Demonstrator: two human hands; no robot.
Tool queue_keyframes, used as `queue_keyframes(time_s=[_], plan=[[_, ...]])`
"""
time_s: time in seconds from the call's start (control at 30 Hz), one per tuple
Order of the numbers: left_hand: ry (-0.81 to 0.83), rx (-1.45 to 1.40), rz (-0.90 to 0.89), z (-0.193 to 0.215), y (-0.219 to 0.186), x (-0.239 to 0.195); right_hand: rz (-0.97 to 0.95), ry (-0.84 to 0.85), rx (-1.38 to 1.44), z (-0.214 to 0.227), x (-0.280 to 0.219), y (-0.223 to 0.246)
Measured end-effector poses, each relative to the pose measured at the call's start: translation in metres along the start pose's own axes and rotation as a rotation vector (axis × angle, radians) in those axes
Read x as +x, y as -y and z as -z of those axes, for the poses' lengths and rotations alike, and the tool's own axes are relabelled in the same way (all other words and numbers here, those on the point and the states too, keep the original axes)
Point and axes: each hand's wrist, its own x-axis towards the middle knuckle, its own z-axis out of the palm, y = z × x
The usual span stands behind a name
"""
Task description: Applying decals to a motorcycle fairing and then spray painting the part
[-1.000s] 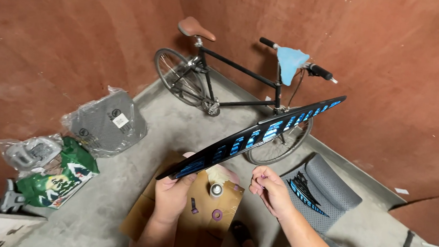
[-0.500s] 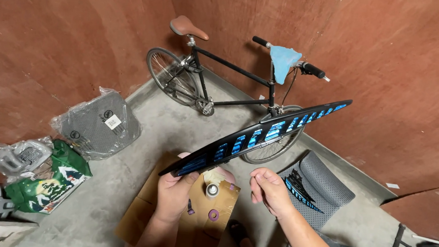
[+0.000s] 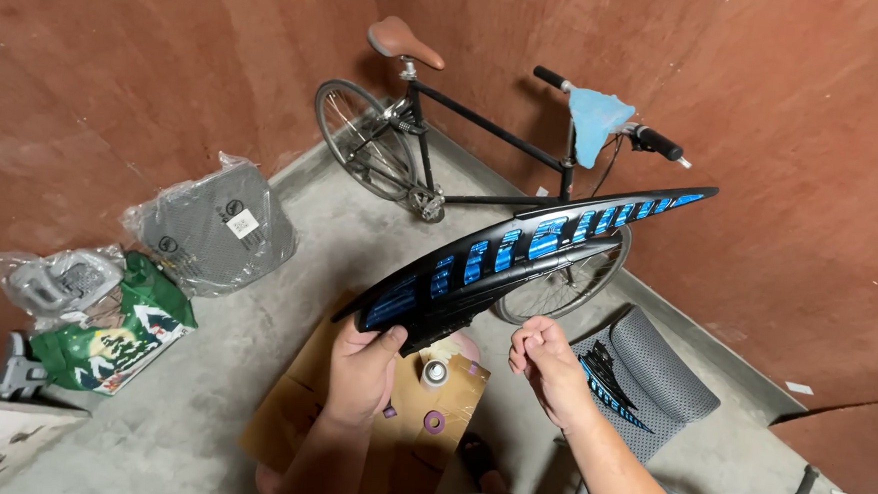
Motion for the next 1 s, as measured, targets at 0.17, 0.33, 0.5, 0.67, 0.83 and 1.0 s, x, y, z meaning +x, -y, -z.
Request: queue_keyframes(time_s=[0.17, 0.33, 0.5, 0.67, 0.83, 1.0], plan=[[-0.009, 0.025, -0.101, -0.004, 0.005, 0.002, 0.051, -0.100, -0.023, 0.038, 0.007, -0.035], [-0.033, 0.006, -0.081, -0.006, 0.003, 0.003, 0.005, -0.196, -0.008, 0.057, 0.012, -0.048], [-0.027, -0.019, -0.057, 0.001, 0.006, 0.002, -0.001, -0.249, -0.050, 0.047, 0.013, -0.046], [-0.056, -0.034, -0.042, 0.017, 0.022, 0.002, -0.018, -0.266, -0.072, 0.036, 0.014, -0.041], [-0.058, -0.044, -0.027, 0.019, 0.023, 0.001, 0.000, -0.244, -0.089, 0.030, 0.014, -0.035], [-0.050, -0.060, -0.035, 0.010, 0.017, 0.001, 0.012, -0.184, -0.073, 0.027, 0.015, -0.031]])
